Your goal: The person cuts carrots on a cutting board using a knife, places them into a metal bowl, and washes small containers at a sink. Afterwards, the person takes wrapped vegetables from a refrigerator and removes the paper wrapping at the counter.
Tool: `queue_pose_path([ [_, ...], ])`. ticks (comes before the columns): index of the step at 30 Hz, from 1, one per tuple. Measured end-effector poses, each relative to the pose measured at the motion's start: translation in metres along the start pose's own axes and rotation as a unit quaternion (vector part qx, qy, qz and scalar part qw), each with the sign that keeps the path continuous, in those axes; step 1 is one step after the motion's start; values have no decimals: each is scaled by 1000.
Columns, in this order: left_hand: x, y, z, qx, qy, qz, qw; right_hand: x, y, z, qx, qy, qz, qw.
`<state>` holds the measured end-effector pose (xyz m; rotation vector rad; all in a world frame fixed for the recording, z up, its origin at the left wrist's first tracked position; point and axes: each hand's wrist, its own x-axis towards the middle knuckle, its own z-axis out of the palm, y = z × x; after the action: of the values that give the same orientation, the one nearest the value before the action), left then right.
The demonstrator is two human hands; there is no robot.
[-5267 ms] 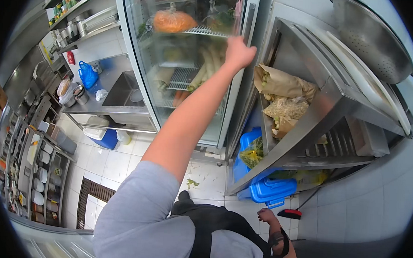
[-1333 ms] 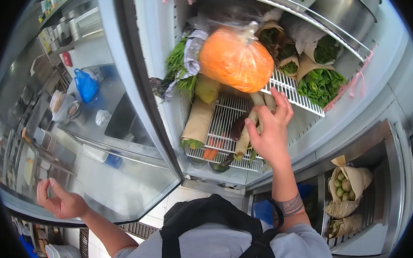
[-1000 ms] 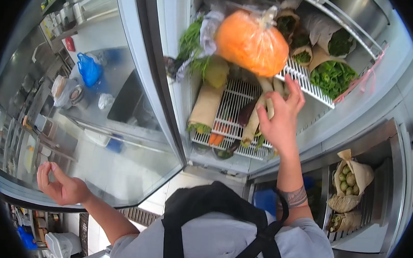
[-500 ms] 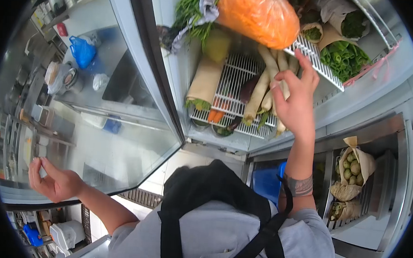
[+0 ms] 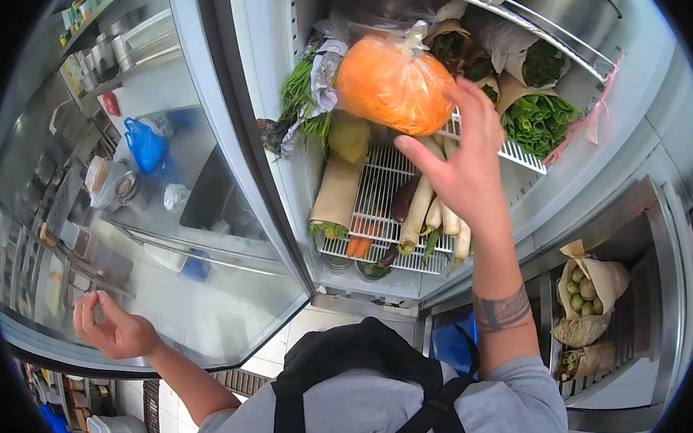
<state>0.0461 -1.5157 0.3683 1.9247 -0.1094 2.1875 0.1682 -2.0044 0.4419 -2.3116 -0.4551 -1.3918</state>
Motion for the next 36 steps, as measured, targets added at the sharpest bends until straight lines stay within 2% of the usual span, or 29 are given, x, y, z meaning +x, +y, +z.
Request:
queue_pose_path([
  [7, 2, -2, -5, 17, -18, 2, 1000, 42, 11, 25, 11, -55, -64, 996],
  [9, 2, -2, -8, 39, -31, 17, 999, 48, 18, 15, 37, -80, -36, 995],
  [14, 6, 5, -8, 36, -34, -6, 999, 51, 36, -3, 78, -68, -40, 994],
  [16, 7, 8, -6, 41, -30, -16, 999, 48, 44, -11, 108, -94, 12, 990],
  [20, 7, 15, 0, 8, -4, -50, 999, 40, 48, -19, 140, -78, 50, 986],
  [22, 7, 24, 5, 5, 5, -56, 998, 38, 50, -20, 138, -77, 35, 987],
  [24, 2, 41, 16, -77, 16, -70, 994, 35, 49, -22, 132, -78, 39, 987],
  [25, -4, 54, 24, -122, 5, -89, 988, 34, 50, -22, 132, -78, 38, 987],
  [27, -3, 93, 43, -224, -87, -79, 967, 32, 51, -20, 154, -83, 58, 983],
  [29, 16, 135, 72, -292, -217, -55, 930, 33, 50, -18, 152, -84, 53, 983],
  [32, 44, 187, 142, -372, -225, -10, 900, 32, 46, -19, 149, -84, 55, 984],
  [34, 70, 210, 200, -371, -223, 48, 900, 31, 45, -20, 150, -81, 63, 983],
  [36, 84, 229, 259, -338, -266, 116, 895, 29, 46, -21, 170, -95, 83, 977],
])
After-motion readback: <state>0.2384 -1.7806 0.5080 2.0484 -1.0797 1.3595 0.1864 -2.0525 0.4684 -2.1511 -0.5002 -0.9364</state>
